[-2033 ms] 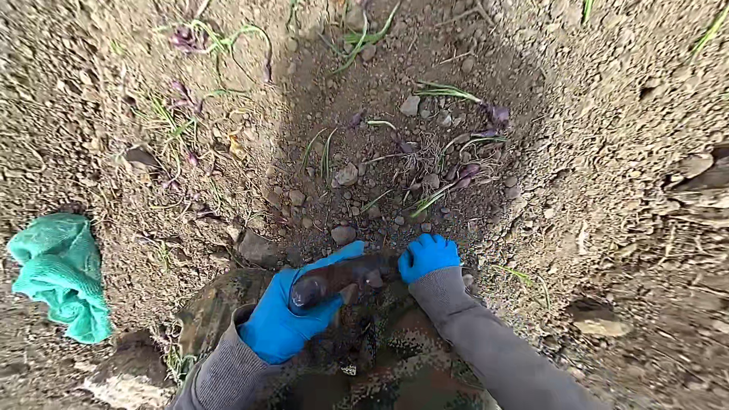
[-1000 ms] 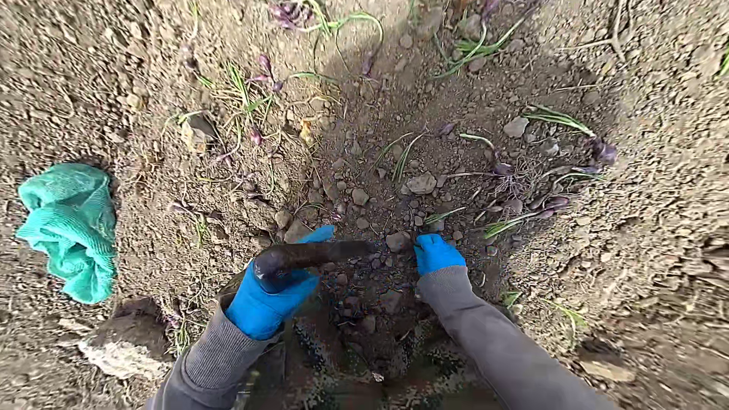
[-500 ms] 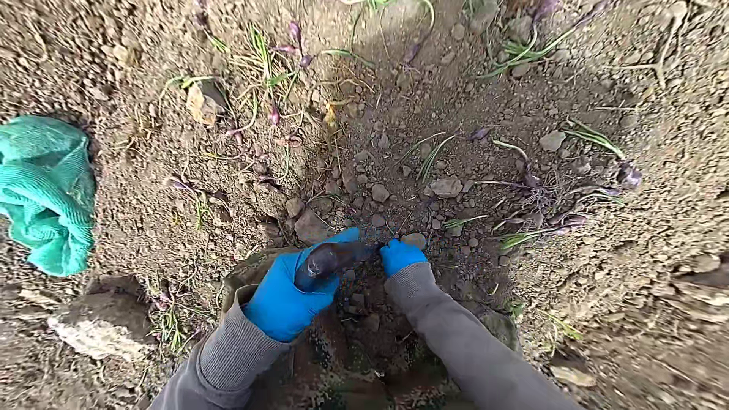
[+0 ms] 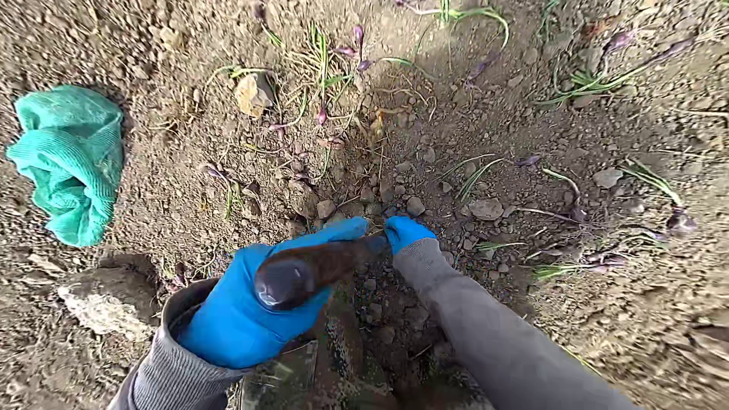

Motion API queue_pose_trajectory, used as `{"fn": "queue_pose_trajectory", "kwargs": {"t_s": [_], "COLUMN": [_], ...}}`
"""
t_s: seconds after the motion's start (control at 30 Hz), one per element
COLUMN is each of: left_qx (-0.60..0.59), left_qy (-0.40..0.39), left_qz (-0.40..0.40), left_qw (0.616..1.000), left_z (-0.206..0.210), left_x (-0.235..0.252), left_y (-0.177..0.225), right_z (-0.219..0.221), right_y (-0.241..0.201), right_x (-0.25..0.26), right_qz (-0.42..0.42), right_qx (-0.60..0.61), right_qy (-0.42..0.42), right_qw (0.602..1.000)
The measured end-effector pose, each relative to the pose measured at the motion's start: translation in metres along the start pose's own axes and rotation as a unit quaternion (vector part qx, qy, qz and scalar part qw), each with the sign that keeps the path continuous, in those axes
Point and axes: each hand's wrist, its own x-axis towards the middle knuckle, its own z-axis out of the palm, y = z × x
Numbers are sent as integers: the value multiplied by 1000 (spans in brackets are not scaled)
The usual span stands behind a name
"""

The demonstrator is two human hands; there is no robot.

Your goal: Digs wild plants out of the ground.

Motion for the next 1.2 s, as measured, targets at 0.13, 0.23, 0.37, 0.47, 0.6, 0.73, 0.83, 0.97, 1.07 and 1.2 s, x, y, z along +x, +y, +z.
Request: {"fn": "queue_pose_trajectory", "kwargs": {"t_s": [0.13,0.23,0.37,0.47,0.6,0.73,0.83,0.97,1.07,1.2], "left_qx": [158,93,44,17,-51,-12,97,39,-115,-4], "left_qy": [-95,-92,27,68,118,157,215,244,266,102], "left_qz": [-327,-358,-315,-282,-308,-140,-128,-214,-188,20], "left_qw": [927,925,948,957,943,978,963,945,939,995], "left_z": [81,84,64,60,53,26,15,-6,-36,-57], "left_x": [86,81,56,40,38,12,-5,-2,4,30], "left_y": [-9,-36,1,-18,-36,10,2,-42,-18,34], "right_z": [-18,-6,31,23,-47,-141,-150,-110,-87,-18], "right_y": [27,21,8,6,56,98,102,59,-28,-46], "right_x": [-35,-26,13,9,-23,-7,-1,-8,-20,-9], "right_qz": [-11,-27,-10,-34,-36,210,154,26,99,-38], "right_qx": [53,26,-111,-162,-163,-112,-168,-146,-128,-73], "right_qy": [20,12,-69,-123,164,208,173,207,-31,15], "right_qw": [998,999,991,979,972,949,958,967,986,997]}}
